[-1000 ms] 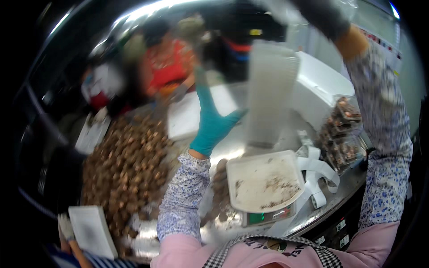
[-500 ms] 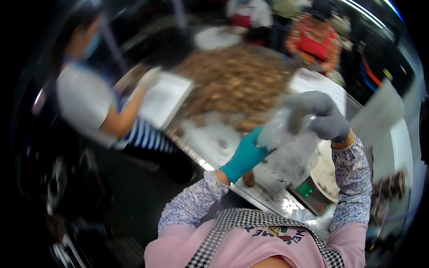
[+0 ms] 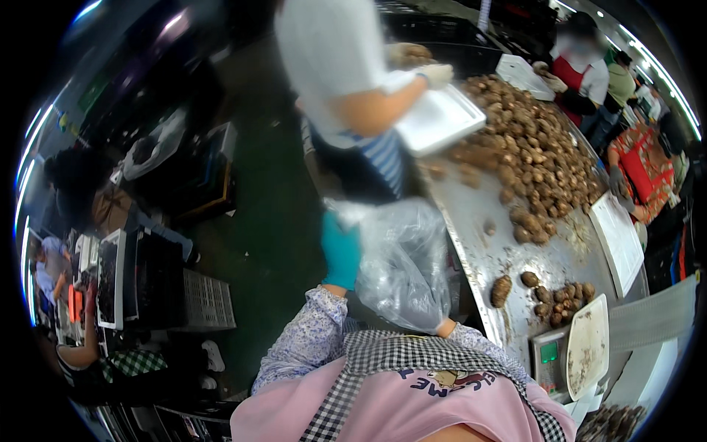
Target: The person sorts brown potatoes from a large pile on a metal table into clear plastic containers. They place the filled containers into a refrigerated display case and apply labels to them. The person also uses a digital scale to weigh the potatoes during the process.
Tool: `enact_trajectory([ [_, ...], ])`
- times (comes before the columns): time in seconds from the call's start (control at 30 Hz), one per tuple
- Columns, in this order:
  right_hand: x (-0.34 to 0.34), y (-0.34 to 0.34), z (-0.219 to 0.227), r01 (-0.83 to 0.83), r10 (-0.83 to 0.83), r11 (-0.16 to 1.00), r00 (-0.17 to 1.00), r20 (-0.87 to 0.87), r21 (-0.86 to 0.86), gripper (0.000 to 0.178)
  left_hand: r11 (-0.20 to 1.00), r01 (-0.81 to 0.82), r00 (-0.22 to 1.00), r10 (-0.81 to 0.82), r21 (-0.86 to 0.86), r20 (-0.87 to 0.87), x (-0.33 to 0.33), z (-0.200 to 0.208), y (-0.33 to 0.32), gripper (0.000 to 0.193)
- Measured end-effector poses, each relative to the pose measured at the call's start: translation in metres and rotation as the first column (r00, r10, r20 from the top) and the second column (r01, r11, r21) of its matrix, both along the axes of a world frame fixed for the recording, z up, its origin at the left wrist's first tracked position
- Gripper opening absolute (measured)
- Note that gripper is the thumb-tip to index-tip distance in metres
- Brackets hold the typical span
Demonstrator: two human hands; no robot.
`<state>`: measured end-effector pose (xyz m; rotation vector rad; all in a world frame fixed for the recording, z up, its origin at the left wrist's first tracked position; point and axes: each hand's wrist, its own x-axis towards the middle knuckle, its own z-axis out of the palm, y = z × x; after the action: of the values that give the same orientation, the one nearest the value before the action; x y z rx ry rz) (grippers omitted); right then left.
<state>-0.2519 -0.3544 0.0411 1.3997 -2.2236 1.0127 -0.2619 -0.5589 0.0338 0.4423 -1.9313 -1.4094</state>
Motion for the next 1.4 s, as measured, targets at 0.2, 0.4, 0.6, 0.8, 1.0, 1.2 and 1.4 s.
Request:
enact_trajectory([
  [0.2, -0.074, -0.112, -0.016, -0.314, 0.22, 0.927, 0.897, 0.384, 0.203, 0.032, 0.657, 0.407, 0.753, -0.634, 0.635, 0.174, 0.093, -0.069, -0.099, 0.046],
  [0.4, -0.031, -0.273, -0.084, -0.559, 0.536, 0.769, 0.3, 0.789, -0.31, 0.045, 0.794, 0.322, 0.922, -0.386, 0.516, 0.019, 0.112, -0.061, -0.223, 0.05],
  [0.6, -0.019, -0.36, -0.181, -0.696, 0.327, 0.685, 0.558, 0.763, 0.215, 0.043, 0.985, 0.032, 0.892, 0.049, -0.17, 0.45, 0.134, -0.145, -0.289, 0.027],
  [0.8, -0.055, -0.386, -0.224, -0.335, 0.013, 0.934, -0.314, 0.949, -0.124, 0.05, 0.738, 0.481, 0.805, -0.157, -0.473, 0.572, 0.121, -0.208, -0.294, 0.039],
  [1.0, -0.119, -0.404, -0.277, -0.32, -0.272, 0.934, -0.353, 0.895, 0.157, 0.044, 0.829, 0.524, 0.709, -0.298, -0.195, 0.639, 0.082, -0.253, -0.301, 0.047],
  [1.2, -0.221, -0.447, -0.421, -0.044, -0.342, 0.934, -0.393, 0.854, 0.353, 0.035, 0.818, -0.306, 0.752, -0.107, 0.488, 0.65, 0.09, -0.274, -0.342, 0.032],
  [1.4, -0.407, -0.553, -0.49, 0.228, -0.31, 0.906, -0.216, 0.926, 0.357, 0.033, 0.186, -0.65, 0.751, 0.004, 0.737, 0.66, 0.169, -0.294, -0.345, 0.035],
])
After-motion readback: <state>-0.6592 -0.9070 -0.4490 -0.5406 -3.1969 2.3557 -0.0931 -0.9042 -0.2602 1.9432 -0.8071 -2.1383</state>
